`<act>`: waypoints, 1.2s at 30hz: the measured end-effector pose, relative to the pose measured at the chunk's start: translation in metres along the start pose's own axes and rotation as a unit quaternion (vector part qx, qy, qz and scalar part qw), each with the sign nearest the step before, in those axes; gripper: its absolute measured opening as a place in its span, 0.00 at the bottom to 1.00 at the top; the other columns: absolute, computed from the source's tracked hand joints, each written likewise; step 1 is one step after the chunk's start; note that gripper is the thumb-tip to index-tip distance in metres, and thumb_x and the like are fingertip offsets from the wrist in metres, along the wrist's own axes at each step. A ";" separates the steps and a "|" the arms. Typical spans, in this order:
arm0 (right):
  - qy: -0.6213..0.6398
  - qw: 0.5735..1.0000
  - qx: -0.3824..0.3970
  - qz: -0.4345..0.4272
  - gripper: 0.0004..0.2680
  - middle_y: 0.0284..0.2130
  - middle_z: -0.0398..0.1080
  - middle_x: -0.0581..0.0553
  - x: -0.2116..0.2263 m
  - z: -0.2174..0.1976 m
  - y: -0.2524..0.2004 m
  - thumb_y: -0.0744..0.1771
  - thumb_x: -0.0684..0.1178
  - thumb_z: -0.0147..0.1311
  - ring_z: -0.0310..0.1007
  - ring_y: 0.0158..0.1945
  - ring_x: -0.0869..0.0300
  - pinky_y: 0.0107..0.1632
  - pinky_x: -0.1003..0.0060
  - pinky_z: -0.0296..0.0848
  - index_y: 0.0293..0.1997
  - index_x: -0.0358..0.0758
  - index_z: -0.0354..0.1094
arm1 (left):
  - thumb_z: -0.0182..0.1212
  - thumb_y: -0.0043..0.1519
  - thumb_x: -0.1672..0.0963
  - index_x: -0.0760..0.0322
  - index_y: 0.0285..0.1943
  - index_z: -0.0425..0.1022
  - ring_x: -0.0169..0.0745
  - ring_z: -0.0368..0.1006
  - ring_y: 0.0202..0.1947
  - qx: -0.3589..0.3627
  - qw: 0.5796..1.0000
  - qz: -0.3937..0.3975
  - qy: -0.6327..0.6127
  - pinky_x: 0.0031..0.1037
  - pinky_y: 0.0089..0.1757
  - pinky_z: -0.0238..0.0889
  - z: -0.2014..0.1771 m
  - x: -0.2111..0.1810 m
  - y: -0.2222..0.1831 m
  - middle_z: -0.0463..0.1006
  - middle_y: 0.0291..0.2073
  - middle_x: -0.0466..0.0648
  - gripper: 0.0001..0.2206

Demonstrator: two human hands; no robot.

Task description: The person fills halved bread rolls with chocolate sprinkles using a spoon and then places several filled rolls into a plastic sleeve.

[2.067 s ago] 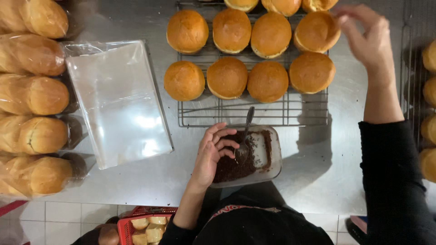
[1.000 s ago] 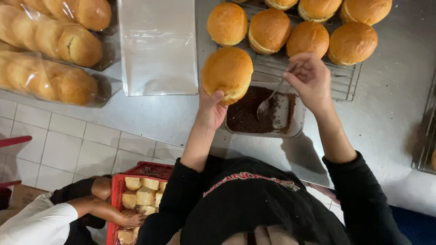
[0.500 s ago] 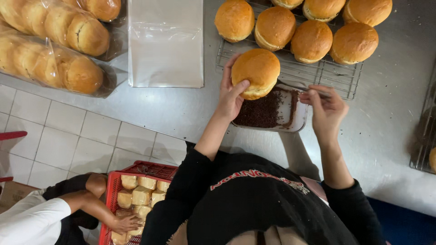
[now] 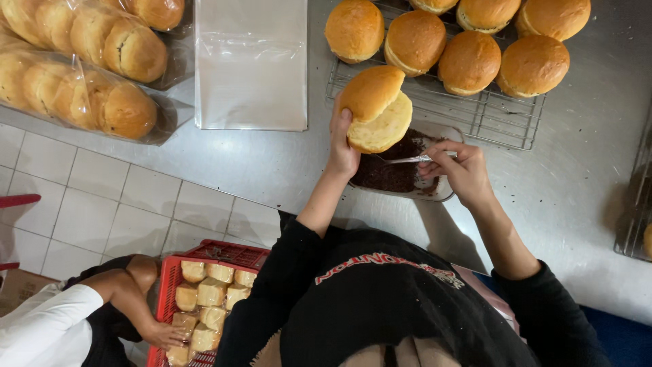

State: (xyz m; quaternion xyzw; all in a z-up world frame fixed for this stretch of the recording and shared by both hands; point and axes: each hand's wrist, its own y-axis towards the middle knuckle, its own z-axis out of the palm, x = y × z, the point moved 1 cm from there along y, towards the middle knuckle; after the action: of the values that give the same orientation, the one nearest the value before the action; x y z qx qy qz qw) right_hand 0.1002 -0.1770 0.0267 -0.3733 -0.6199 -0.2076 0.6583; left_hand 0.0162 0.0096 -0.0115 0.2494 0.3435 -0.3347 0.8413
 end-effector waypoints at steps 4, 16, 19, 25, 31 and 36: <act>0.032 0.999 -0.015 0.019 0.04 0.21 0.67 0.29 0.002 -0.007 0.004 0.65 0.36 0.46 0.72 0.22 0.55 0.25 0.64 0.76 0.33 0.22 0.65 | 0.44 0.64 0.49 0.55 0.64 0.56 0.35 0.64 0.50 -0.012 1.000 -0.002 0.005 0.33 0.53 0.57 0.000 -0.016 -0.006 0.67 0.48 0.48 0.20; -0.019 0.990 -0.129 -0.052 0.04 0.22 0.65 0.38 0.078 -0.036 -0.023 0.67 0.36 0.45 0.68 0.23 0.58 0.27 0.70 0.73 0.34 0.29 0.66 | 0.35 0.60 0.50 0.66 0.56 0.60 0.42 0.64 0.48 -0.131 0.986 0.012 0.099 0.30 0.41 0.64 0.003 -0.032 -0.001 0.66 0.46 0.53 0.21; -0.043 0.984 -0.156 -0.075 0.05 0.21 0.65 0.39 0.097 -0.024 -0.029 0.67 0.38 0.45 0.68 0.23 0.59 0.28 0.71 0.74 0.35 0.29 0.66 | 0.35 0.65 0.50 0.67 0.60 0.59 0.43 0.63 0.54 -0.111 0.988 0.021 0.107 0.30 0.52 0.59 0.017 -0.026 -0.005 0.67 0.52 0.54 0.21; -0.274 0.913 -0.130 -0.271 0.05 0.24 0.69 0.35 0.115 0.008 -0.054 0.70 0.35 0.43 0.73 0.30 0.55 0.33 0.69 0.73 0.38 0.22 0.65 | 0.40 0.63 0.47 0.65 0.60 0.58 0.45 0.67 0.49 -0.101 0.994 -0.026 0.011 0.33 0.44 0.65 0.024 -0.003 -0.006 0.68 0.47 0.54 0.23; -0.259 0.879 -0.171 -0.363 0.05 0.22 0.67 0.35 0.085 -0.016 -0.064 0.69 0.31 0.40 0.69 0.26 0.53 0.29 0.69 0.64 0.36 0.22 0.62 | 0.37 0.63 0.47 0.68 0.51 0.65 0.47 0.69 0.46 -0.115 0.987 -0.103 -0.053 0.36 0.45 0.65 0.020 0.012 -0.007 0.73 0.42 0.55 0.23; -0.210 0.919 -0.160 -0.291 0.06 0.24 0.66 0.34 0.056 -0.011 -0.057 0.69 0.36 0.40 0.70 0.25 0.54 0.29 0.68 0.70 0.38 0.22 0.63 | 0.37 0.63 0.46 0.68 0.48 0.68 0.46 0.71 0.42 -0.070 0.988 -0.134 -0.043 0.35 0.41 0.67 0.028 0.009 -0.009 0.75 0.39 0.54 0.23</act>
State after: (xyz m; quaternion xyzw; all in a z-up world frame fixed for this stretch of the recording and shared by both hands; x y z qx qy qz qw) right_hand 0.0738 -0.2112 0.0952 -0.3118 -0.7837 -0.4037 0.3545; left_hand 0.0256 -0.0175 -0.0020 0.1268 0.3604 -0.4299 0.8180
